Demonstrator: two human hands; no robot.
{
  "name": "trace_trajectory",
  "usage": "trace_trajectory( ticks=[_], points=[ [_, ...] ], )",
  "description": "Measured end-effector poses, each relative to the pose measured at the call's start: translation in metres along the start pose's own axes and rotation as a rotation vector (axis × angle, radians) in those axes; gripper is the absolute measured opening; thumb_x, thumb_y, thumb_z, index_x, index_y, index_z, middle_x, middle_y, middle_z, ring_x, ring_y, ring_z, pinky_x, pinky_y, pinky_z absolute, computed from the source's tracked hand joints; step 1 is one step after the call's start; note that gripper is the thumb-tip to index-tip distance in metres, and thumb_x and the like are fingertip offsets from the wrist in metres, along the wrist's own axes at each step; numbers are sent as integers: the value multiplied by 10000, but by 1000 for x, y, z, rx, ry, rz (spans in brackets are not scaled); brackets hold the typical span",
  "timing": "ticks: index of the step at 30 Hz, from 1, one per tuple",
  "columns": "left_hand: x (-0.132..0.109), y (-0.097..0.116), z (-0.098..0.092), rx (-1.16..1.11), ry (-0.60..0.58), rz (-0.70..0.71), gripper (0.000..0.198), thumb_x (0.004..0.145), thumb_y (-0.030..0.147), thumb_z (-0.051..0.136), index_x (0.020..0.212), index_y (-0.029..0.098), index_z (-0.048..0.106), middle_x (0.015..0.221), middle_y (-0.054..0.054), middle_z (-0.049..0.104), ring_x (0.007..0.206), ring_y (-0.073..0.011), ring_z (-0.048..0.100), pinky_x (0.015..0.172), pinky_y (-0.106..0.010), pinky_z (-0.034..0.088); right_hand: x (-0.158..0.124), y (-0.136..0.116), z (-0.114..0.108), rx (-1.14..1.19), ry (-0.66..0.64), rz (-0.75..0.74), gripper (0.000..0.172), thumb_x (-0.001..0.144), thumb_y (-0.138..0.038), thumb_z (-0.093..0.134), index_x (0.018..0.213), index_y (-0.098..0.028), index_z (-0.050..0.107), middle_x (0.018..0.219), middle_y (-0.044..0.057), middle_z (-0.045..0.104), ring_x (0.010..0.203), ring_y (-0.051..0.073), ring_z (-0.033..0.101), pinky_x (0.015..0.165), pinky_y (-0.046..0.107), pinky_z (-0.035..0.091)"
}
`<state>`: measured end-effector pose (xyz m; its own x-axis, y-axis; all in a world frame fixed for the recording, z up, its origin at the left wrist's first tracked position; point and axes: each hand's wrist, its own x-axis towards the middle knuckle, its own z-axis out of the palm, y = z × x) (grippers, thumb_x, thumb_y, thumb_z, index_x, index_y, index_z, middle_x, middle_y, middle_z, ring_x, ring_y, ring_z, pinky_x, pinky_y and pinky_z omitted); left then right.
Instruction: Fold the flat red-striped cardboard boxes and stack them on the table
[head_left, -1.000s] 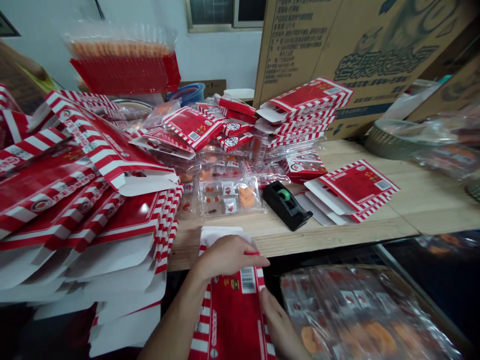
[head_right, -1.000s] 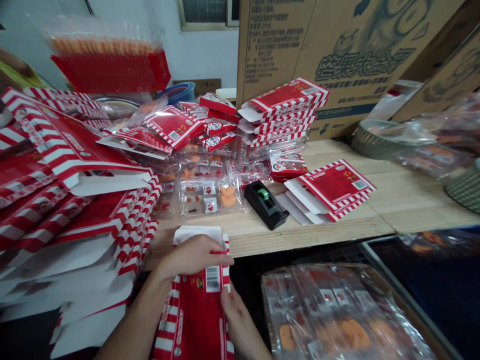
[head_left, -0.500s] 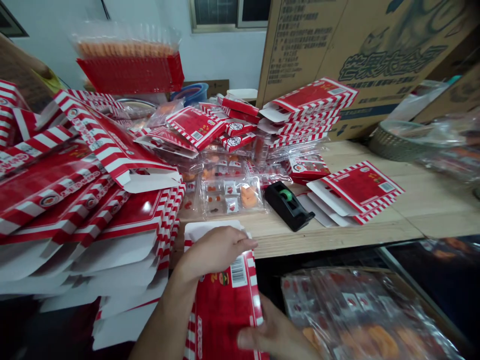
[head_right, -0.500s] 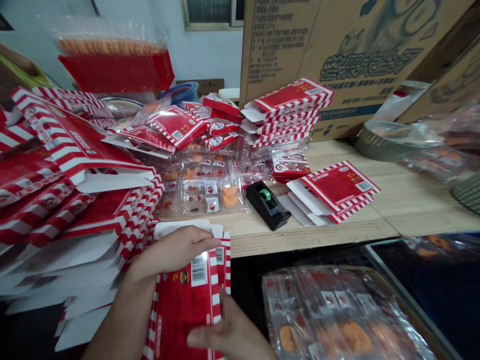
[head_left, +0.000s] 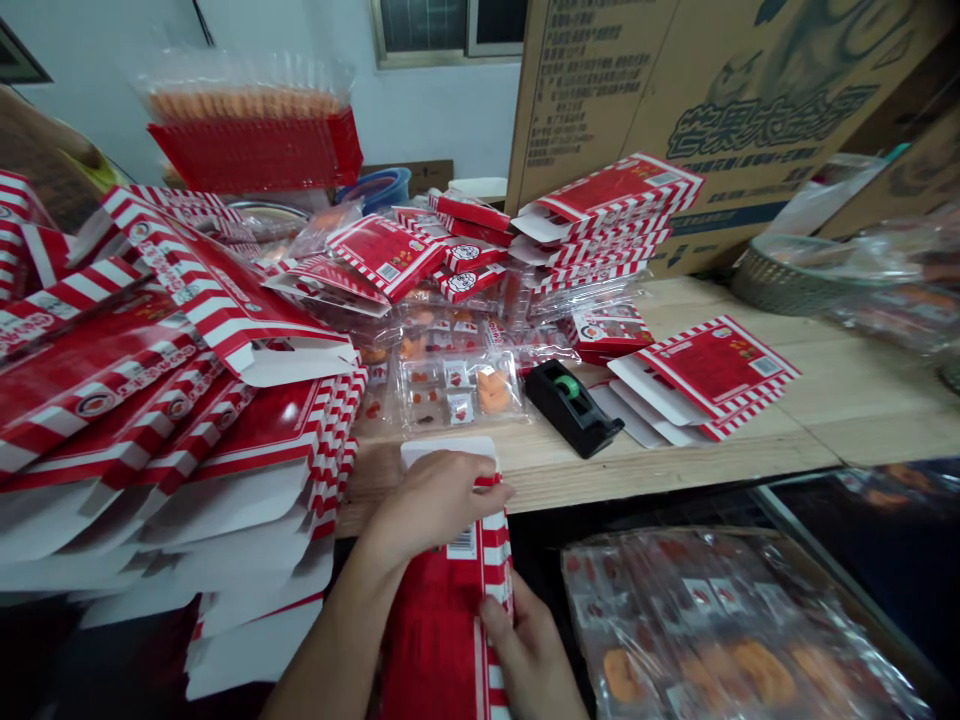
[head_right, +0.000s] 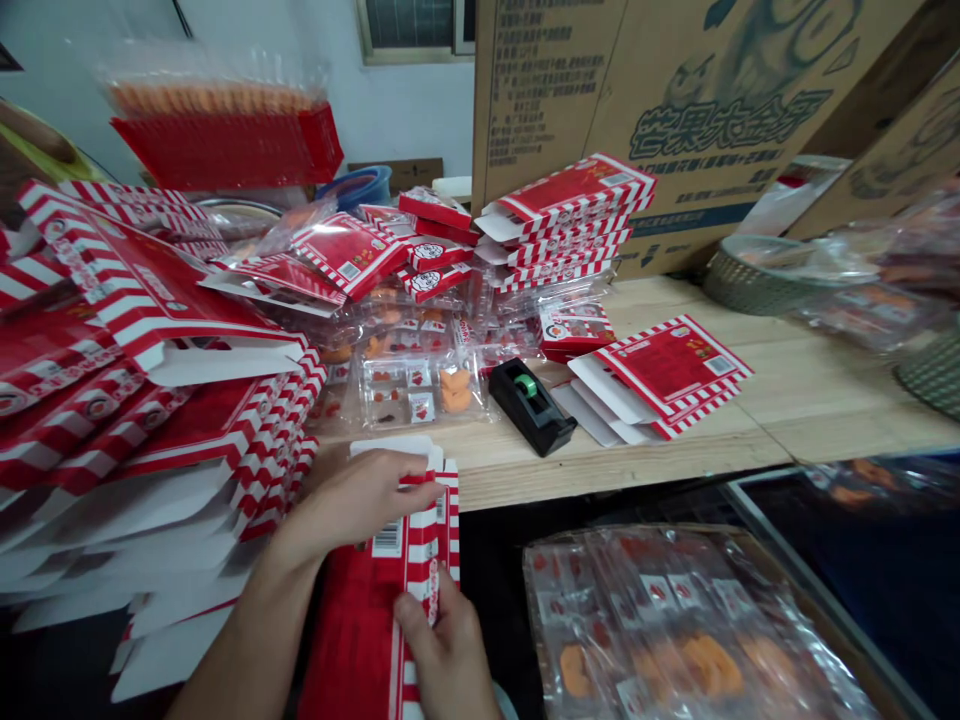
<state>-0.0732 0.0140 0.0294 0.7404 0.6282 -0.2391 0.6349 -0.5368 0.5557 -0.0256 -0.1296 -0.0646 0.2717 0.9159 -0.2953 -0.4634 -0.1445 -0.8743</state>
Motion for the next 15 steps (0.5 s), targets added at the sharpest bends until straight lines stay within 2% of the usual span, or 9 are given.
trace_trajectory(
  ticks=[2,3,5,6,7,8,11,13,15],
  points=[
    [-2,-5,6,-28,78,108,352,884,379,433,614,196,565,604,18,543,650,-158,509,646,-271,370,-1,-8,-2,-15,40,-11,392,772,-517,615,971,-185,679,1024,86,719,1014,275,632,926,390,469],
    [-4,-9,11,-63,183,145,292,890,371,441,722,202,610,738,-6,614,790,-187,550,770,-305,391,0,-12,-5,-27,77,5,403,759,-522,628,968,-182,683,1007,86,724,991,278,640,908,390,479],
    [-11,-16,25,-235,438,129,255,869,362,509,1071,223,580,1105,-60,612,1104,-242,494,992,-396,307,2,-22,-16,-43,164,46,442,732,-543,648,971,-173,683,978,90,731,933,284,659,857,393,505],
    [-16,-19,33,-384,506,83,425,845,371,553,1240,238,470,1264,-78,535,1214,-253,427,1044,-422,266,4,-26,-21,-43,198,61,460,723,-555,652,974,-171,680,974,92,731,914,285,664,835,395,513],
    [-21,-22,41,-567,498,42,594,824,387,585,1347,248,342,1361,-93,460,1268,-256,389,1060,-429,270,5,-30,-27,-40,218,70,471,716,-564,654,977,-172,676,975,93,731,906,287,666,819,397,519],
    [-26,-24,48,-761,420,14,697,815,399,597,1399,254,246,1406,-103,419,1282,-256,392,1053,-427,306,7,-33,-32,-37,224,74,476,711,-568,657,979,-175,672,981,93,729,907,289,665,808,399,523],
    [-38,-26,59,-1182,197,-72,747,831,380,586,1433,260,161,1365,-116,491,1189,-255,521,971,-412,435,9,-38,-42,-91,235,75,457,716,-548,664,982,-177,666,1002,93,722,930,294,660,811,396,525],
    [-43,-26,59,-1256,205,-133,704,863,356,550,1436,274,150,1316,-100,548,1136,-243,569,951,-409,460,10,-38,-43,-178,267,35,473,736,-518,660,1063,-177,638,1076,100,699,981,291,643,842,387,516],
    [-49,-28,58,-1205,195,-126,635,898,353,499,1436,282,170,1329,-80,542,1167,-229,547,991,-399,432,11,-38,-44,-256,331,-91,588,764,-499,640,1252,-193,520,1258,102,602,1107,282,582,906,371,488]
  ],
)
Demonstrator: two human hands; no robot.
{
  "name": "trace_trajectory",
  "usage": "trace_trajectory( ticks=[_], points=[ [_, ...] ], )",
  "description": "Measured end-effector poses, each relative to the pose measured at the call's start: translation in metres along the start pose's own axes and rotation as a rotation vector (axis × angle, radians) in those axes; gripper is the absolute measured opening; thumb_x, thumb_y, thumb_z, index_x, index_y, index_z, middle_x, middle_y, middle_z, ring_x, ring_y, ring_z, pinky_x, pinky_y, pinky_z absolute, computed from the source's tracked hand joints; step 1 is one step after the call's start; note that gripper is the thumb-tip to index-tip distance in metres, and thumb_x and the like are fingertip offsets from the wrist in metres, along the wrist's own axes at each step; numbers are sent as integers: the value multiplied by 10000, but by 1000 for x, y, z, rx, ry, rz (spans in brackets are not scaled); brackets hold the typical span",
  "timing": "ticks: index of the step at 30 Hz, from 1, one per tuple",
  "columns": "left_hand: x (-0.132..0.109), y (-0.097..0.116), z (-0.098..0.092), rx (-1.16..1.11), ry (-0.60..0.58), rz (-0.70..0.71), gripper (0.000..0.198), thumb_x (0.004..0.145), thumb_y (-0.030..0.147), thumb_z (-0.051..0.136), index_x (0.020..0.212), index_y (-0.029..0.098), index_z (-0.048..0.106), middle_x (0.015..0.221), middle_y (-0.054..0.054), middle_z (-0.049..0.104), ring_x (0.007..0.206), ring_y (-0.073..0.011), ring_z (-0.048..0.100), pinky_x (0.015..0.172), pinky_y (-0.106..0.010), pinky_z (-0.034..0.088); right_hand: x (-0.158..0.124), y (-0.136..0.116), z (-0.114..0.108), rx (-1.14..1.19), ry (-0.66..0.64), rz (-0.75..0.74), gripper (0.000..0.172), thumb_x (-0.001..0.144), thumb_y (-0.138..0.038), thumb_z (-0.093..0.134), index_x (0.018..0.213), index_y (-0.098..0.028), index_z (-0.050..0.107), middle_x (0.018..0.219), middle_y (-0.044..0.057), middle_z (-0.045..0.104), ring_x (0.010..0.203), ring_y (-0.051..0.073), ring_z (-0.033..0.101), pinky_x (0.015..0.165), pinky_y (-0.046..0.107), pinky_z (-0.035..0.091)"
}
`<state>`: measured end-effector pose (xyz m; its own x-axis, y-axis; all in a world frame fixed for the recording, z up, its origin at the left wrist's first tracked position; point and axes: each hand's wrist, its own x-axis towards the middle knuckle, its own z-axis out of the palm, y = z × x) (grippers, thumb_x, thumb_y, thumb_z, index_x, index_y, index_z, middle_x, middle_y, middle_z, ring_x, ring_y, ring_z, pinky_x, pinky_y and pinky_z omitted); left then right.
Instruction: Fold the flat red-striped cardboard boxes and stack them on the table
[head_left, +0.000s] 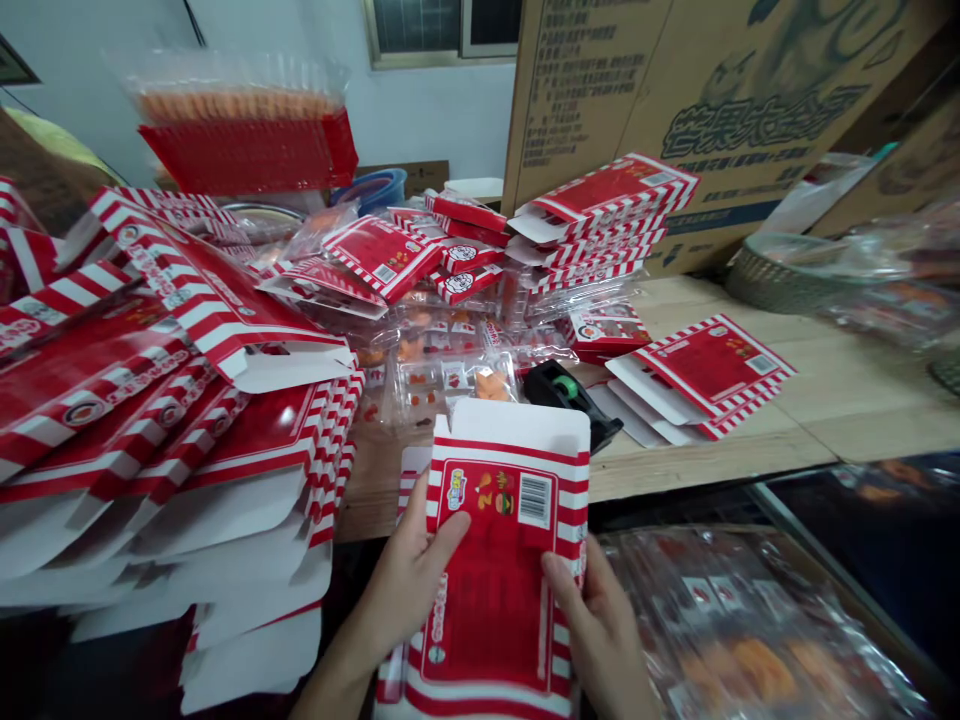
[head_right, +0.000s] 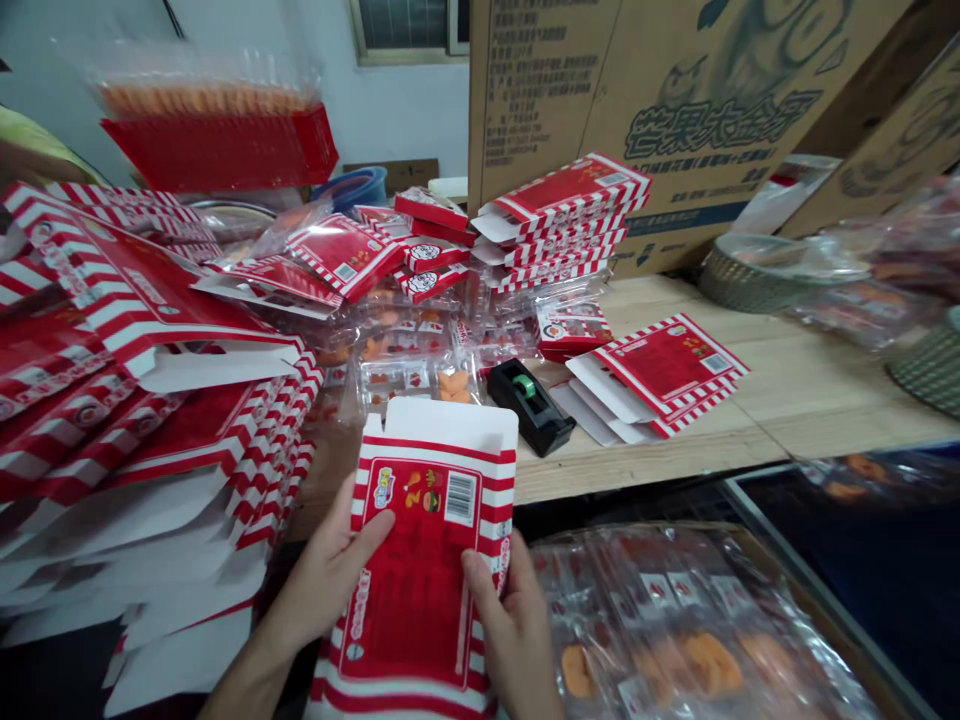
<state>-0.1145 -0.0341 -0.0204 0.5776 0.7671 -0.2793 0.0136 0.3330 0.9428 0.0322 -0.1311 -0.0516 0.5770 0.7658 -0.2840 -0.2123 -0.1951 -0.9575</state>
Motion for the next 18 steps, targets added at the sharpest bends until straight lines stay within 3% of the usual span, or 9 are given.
trace_trajectory(
  ticks=[2,4,5,8,11,14,18],
  points=[
    [-5,-1,-5,95,-74,-6,580,912,367,473,1428,268,226,1365,-69,511,1237,-219,482,1054,-377,368,2,-2,-1,-28,86,-151,707,801,-483,600,1402,-219,337,1413,88,452,1230,267,486,965,356,449],
    [-8,-5,-10,148,-116,-32,595,907,384,478,1432,264,226,1408,-68,463,1278,-219,437,1069,-361,352,4,-4,-2,-39,155,-247,706,841,-463,551,1443,-237,260,1450,71,401,1267,256,447,982,352,435],
    [-9,-7,-12,155,-92,-29,616,901,390,489,1436,269,209,1430,-68,433,1289,-221,423,1063,-357,362,5,-5,-2,-48,166,-265,671,852,-452,537,1437,-244,282,1437,66,422,1259,254,457,978,354,439],
    [-6,-12,-13,183,124,118,602,878,390,522,1407,272,259,1448,-68,400,1296,-233,411,1056,-356,369,7,-8,-2,-113,132,-266,531,842,-438,554,1337,-267,465,1355,49,524,1216,252,501,980,364,435],
    [-1,-13,-9,193,241,222,535,875,372,522,1356,256,318,1354,-84,499,1226,-233,490,1027,-365,398,8,-9,-1,-157,126,-278,368,835,-433,562,1153,-261,632,1239,43,619,1149,245,549,970,357,435],
    [-1,-13,-6,107,244,197,598,888,361,496,1394,285,186,1205,-77,604,1065,-210,605,877,-330,505,11,-14,0,-131,193,-299,272,825,-438,568,945,-237,707,986,50,712,907,222,645,785,306,517],
    [-3,-8,-9,167,171,115,342,888,389,478,1198,254,430,958,-21,668,773,-160,643,675,-245,518,16,-24,2,-89,181,-256,254,758,-425,650,640,-200,656,602,5,641,564,148,590,515,224,485]
  ],
)
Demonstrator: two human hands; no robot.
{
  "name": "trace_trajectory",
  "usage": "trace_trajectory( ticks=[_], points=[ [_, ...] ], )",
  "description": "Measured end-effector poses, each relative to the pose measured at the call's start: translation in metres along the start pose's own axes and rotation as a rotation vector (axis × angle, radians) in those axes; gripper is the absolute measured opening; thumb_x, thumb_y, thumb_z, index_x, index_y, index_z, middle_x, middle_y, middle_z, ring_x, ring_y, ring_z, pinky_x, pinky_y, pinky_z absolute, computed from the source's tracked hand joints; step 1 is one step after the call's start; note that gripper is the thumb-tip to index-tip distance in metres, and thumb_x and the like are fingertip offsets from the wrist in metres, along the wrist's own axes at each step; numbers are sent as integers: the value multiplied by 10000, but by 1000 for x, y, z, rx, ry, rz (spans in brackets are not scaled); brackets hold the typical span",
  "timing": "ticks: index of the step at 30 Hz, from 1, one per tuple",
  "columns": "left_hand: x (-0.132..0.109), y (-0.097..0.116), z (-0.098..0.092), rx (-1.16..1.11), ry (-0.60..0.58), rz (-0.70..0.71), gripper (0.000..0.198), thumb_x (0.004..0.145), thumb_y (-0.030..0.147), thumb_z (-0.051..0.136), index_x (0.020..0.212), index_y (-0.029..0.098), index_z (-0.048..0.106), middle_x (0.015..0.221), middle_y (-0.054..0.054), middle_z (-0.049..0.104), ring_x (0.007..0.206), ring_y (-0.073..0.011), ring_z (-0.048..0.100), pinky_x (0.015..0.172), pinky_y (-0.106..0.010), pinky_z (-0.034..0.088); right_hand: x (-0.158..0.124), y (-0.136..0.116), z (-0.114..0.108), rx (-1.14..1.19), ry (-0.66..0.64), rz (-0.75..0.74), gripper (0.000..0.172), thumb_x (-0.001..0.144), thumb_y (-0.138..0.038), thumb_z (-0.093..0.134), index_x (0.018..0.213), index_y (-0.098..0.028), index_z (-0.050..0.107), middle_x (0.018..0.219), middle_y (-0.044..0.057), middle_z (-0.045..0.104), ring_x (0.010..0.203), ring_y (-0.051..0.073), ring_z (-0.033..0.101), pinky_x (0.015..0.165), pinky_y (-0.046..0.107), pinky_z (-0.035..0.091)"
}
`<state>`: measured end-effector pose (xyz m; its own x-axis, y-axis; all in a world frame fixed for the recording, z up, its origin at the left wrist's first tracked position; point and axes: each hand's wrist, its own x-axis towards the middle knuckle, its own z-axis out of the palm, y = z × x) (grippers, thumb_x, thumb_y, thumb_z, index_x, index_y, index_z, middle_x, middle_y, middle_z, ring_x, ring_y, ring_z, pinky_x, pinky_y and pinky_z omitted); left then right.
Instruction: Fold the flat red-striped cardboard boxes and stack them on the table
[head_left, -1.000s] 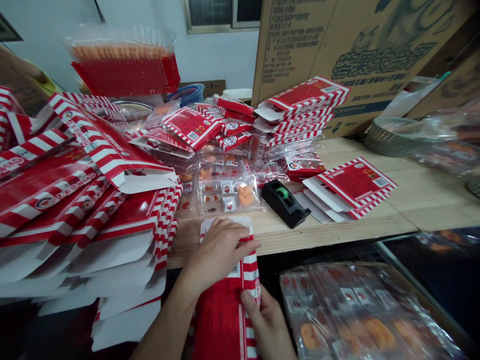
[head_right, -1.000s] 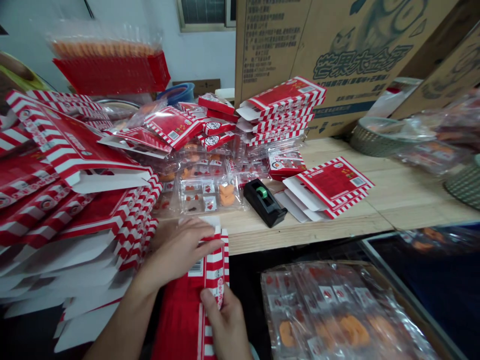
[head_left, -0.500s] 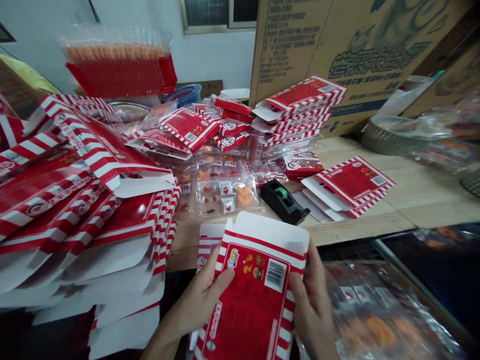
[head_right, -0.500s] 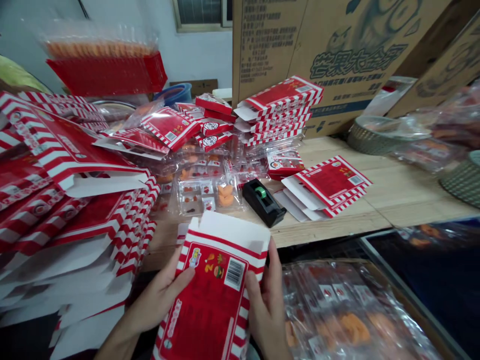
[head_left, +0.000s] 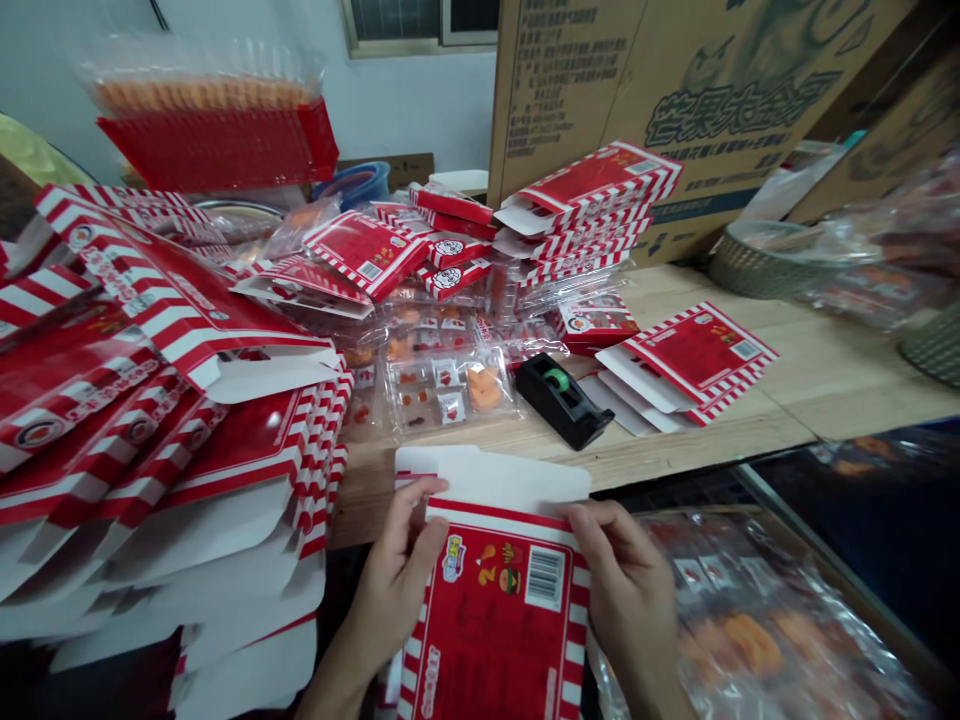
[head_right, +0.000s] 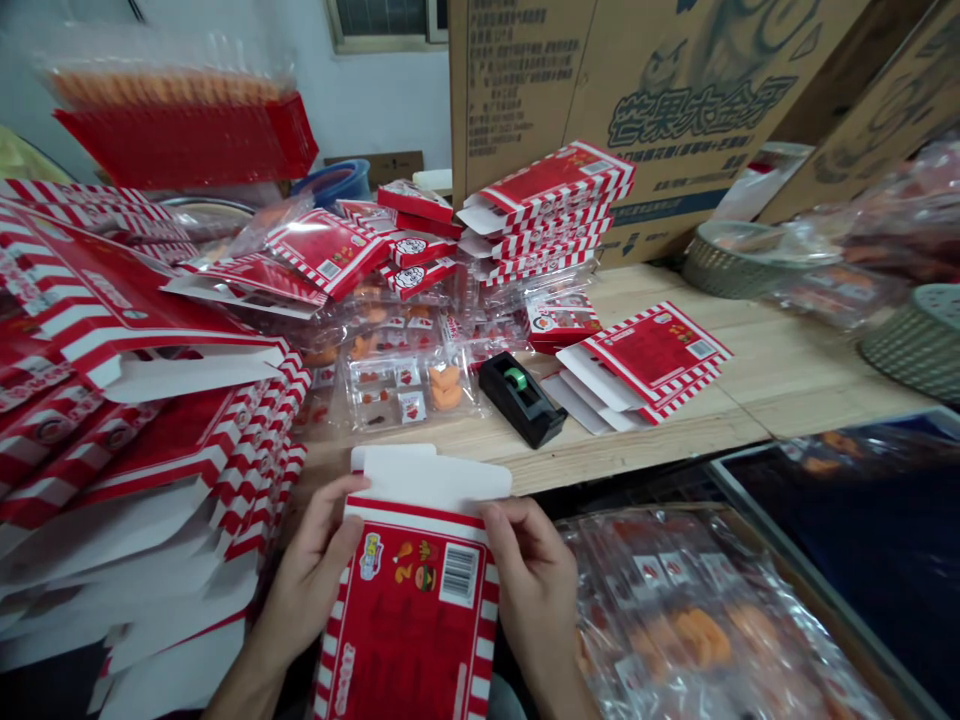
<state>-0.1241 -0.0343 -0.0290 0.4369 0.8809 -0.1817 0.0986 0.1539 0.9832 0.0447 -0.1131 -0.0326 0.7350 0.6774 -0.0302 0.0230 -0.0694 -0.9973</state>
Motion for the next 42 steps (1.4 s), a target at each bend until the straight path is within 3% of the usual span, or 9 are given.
trace_trajectory(
  ticks=[2,5,11,15,19,26,32,38,42],
  points=[
    [2,3,-5,102,-53,-1,227,888,395,467,1043,237,520,864,5,653,712,-145,610,647,-225,495,3,-4,-1,60,-48,46,184,740,-388,681,747,-205,666,612,-11,637,556,133,587,513,214,486],
    [5,7,-9,210,-29,31,197,892,379,440,925,224,558,800,14,620,743,-152,586,659,-219,468,7,-8,-5,105,-181,60,393,777,-325,661,1156,-246,591,775,6,696,663,148,644,606,254,534],
    [5,5,-6,227,-15,7,239,906,385,393,924,221,567,788,5,617,725,-160,572,611,-219,442,16,-20,-12,-14,-432,-194,99,776,-266,648,697,-210,674,1073,78,692,933,227,660,826,362,519],
    [2,4,-2,253,-127,95,206,930,352,384,934,238,556,821,22,624,737,-138,563,681,-206,437,29,-39,-8,-6,-620,51,286,717,-305,708,581,-194,482,980,78,712,909,225,654,745,324,520],
    [-2,4,-2,280,-161,145,189,945,329,372,943,246,542,861,22,632,762,-126,568,692,-195,437,43,-56,0,-4,-815,225,151,729,-276,685,711,-193,560,730,-11,686,699,137,627,590,218,469],
    [-8,-1,4,16,-90,74,274,917,371,443,1165,259,409,1059,-42,668,820,-166,652,661,-242,516,40,-61,10,12,-705,282,101,662,-169,709,656,-182,609,551,-66,629,481,70,532,462,160,398],
    [-9,2,3,139,-107,149,415,920,344,455,1325,279,392,1306,-50,563,1170,-209,542,960,-302,452,36,-56,4,-48,-706,157,101,712,-258,690,639,-191,669,758,8,716,720,153,646,654,263,519],
    [-8,-4,-7,314,-29,381,230,925,205,445,1098,280,576,1067,17,678,1001,-127,627,869,-194,477,42,-61,-15,-48,-1017,220,216,805,-320,626,976,-227,720,996,28,728,940,181,664,827,308,520],
    [-7,-6,-4,322,55,473,229,908,145,456,1037,278,590,967,38,689,914,-100,647,808,-152,484,37,-52,-23,42,-808,244,130,786,-330,671,845,-220,706,1001,35,729,876,160,678,745,261,534]
  ],
)
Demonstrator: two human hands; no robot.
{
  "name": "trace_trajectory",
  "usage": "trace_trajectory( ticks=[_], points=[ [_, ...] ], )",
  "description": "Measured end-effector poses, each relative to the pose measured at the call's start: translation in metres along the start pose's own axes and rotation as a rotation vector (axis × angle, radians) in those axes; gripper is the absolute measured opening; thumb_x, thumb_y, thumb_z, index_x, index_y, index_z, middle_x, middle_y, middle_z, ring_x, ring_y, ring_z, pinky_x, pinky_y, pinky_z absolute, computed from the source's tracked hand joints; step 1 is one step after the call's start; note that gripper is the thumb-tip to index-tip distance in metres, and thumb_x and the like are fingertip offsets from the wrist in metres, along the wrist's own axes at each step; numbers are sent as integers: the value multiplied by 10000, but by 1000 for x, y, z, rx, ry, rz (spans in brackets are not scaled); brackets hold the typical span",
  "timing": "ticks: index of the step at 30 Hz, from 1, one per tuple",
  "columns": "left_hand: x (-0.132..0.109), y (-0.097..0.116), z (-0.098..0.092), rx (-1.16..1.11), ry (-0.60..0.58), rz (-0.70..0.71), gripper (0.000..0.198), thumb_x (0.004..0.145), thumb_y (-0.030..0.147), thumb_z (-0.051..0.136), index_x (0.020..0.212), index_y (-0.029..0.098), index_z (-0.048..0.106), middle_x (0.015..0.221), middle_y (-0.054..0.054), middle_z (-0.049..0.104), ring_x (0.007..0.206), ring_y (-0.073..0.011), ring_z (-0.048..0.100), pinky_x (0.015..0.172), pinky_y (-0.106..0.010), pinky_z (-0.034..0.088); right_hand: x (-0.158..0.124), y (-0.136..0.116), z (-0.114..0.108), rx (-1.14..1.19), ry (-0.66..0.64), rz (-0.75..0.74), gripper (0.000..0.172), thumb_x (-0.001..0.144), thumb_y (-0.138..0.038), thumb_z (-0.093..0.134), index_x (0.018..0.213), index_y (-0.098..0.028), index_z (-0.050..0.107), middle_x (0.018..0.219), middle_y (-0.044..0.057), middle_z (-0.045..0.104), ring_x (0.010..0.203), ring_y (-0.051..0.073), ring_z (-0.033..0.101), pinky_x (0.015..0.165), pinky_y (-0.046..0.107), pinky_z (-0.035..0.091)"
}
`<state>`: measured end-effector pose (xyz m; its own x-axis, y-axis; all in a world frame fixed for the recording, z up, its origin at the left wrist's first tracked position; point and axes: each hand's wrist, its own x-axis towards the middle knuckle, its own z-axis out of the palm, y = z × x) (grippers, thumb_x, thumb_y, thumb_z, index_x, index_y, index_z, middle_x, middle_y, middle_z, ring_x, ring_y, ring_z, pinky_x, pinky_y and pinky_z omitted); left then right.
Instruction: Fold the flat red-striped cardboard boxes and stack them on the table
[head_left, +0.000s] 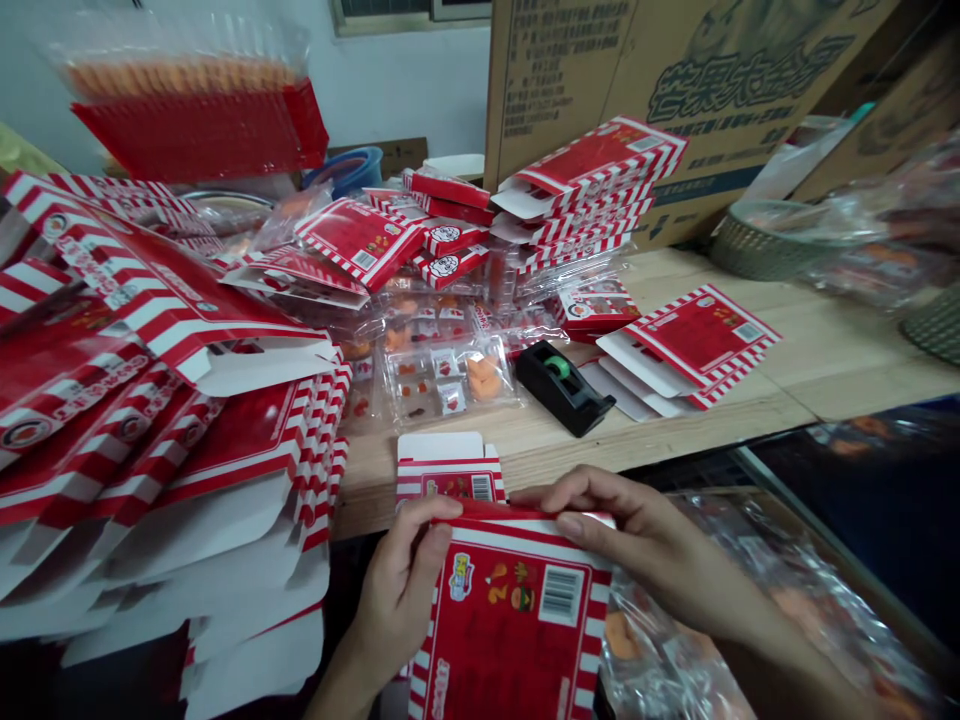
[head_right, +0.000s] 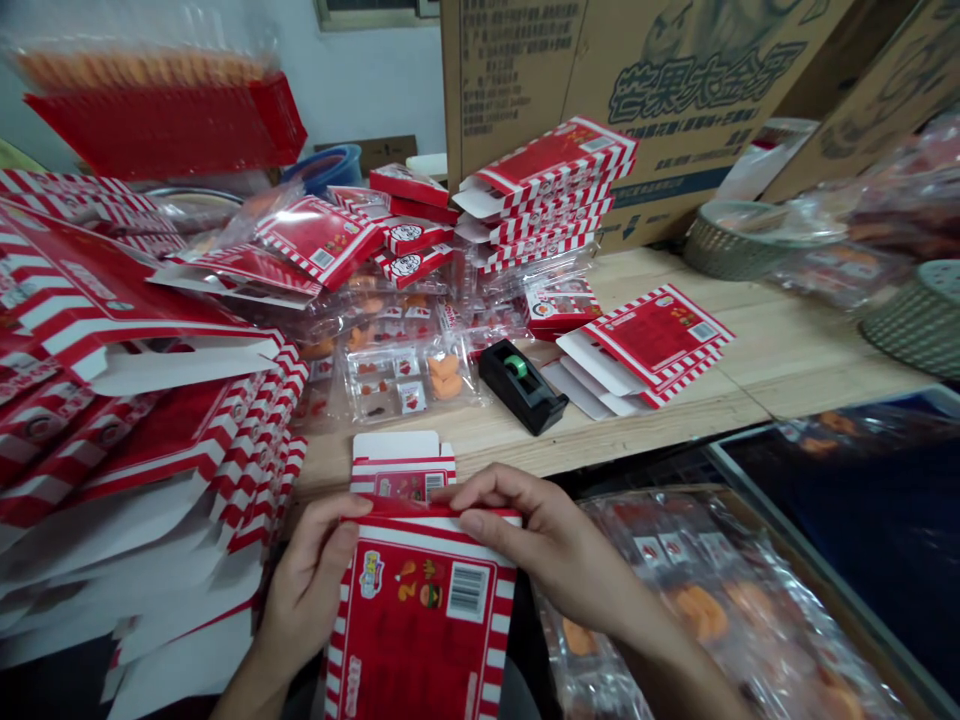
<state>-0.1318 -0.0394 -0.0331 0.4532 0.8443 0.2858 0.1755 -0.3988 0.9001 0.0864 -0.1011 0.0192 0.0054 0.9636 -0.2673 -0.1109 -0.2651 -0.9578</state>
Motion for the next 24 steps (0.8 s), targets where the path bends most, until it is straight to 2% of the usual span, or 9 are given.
trace_trajectory(
  ticks=[4,8,11,13,15,17,19,21,24],
  points=[
    [2,4,4,9,28,-14,261,904,131,453,1058,296,583,992,55,688,920,-82,642,815,-129,468,-4,18,3,83,114,-83,116,716,-322,746,726,-212,711,974,50,736,881,175,683,771,291,539],
    [2,4,5,27,68,-100,215,912,162,439,994,280,599,954,55,696,888,-86,644,791,-132,470,-11,29,5,13,3,-190,271,641,-341,802,902,-308,736,1248,31,620,1133,218,579,942,366,474],
    [3,2,4,18,57,-183,177,917,219,437,957,263,603,929,41,693,863,-100,640,768,-145,474,-8,34,-10,-101,-83,-218,345,712,-461,717,1032,-333,698,1379,32,500,1208,245,515,972,415,444],
    [5,0,2,5,50,-241,168,916,266,438,946,255,602,934,27,683,857,-114,631,764,-164,475,4,37,-35,-254,146,-255,353,758,-535,632,1009,-299,711,1327,53,546,1188,258,523,967,431,437],
    [7,0,1,-28,26,-303,170,911,312,441,946,250,596,932,16,673,820,-126,624,730,-181,482,24,41,-68,-432,607,-274,341,773,-540,595,915,-257,722,1128,78,656,1102,260,564,935,421,446],
    [9,1,1,-74,-2,-364,185,905,347,444,956,245,589,931,7,669,789,-137,619,698,-197,485,48,46,-102,-463,753,-210,334,757,-505,612,860,-200,701,971,110,676,940,266,613,799,398,496],
    [8,2,3,-109,1,-408,205,901,371,445,965,239,589,944,-3,667,778,-148,612,694,-214,482,68,49,-128,-446,714,-117,306,739,-478,628,768,-178,681,736,69,660,641,200,618,553,314,493],
    [8,3,4,-122,17,-427,222,898,390,446,969,236,589,961,-9,662,774,-154,602,700,-227,478,80,50,-142,-410,615,-42,277,741,-443,639,712,-169,663,593,7,606,456,122,533,407,238,405],
    [11,2,3,-81,75,-390,225,897,411,448,955,243,586,980,-6,652,814,-158,594,725,-230,466,81,52,-146,-328,501,4,245,780,-383,642,727,-143,645,603,-20,609,463,83,530,438,209,426]
  ],
)
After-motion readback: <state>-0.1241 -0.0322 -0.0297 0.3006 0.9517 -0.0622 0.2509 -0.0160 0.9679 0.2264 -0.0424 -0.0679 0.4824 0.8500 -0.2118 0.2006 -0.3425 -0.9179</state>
